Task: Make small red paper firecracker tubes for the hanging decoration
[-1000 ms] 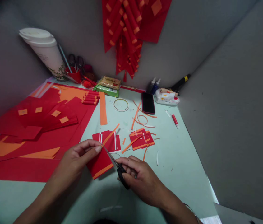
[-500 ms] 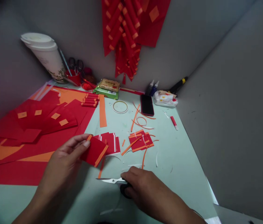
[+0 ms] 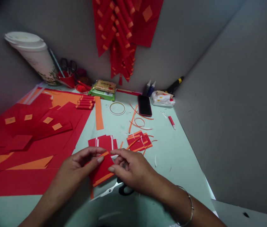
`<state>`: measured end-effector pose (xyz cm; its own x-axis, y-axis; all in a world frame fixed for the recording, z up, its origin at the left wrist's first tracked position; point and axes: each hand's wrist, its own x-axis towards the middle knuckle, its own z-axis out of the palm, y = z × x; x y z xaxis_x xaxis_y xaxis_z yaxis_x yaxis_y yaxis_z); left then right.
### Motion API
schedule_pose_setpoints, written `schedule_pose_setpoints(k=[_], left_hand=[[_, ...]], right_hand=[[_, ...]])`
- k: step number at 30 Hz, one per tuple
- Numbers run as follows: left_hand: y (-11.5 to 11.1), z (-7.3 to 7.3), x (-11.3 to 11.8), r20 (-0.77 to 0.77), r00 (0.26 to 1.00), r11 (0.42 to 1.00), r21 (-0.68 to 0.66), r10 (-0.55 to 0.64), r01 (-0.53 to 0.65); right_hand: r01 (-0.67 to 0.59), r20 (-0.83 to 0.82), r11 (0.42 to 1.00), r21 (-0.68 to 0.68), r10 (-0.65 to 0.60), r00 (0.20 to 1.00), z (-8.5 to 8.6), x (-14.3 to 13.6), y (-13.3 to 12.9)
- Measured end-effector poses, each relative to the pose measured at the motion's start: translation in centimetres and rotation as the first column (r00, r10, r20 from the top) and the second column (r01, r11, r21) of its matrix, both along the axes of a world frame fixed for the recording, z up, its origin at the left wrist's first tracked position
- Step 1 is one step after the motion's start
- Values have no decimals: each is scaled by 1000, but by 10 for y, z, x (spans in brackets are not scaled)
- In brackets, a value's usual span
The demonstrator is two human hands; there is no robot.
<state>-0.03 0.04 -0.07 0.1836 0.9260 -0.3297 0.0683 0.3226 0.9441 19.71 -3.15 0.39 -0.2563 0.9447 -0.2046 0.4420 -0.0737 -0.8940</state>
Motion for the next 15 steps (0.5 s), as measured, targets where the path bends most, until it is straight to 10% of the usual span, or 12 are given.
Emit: schedule_pose_setpoints(k=[8, 15], left_hand=[[3, 5, -1, -8, 998, 997, -53, 54, -55], [2, 1, -5, -67, 993, 995, -16, 101, -102]], right_hand=[[-57, 602, 972, 227, -94, 793, -6, 78, 24], [-213, 668, 967, 139, 67, 741, -12, 91, 17]])
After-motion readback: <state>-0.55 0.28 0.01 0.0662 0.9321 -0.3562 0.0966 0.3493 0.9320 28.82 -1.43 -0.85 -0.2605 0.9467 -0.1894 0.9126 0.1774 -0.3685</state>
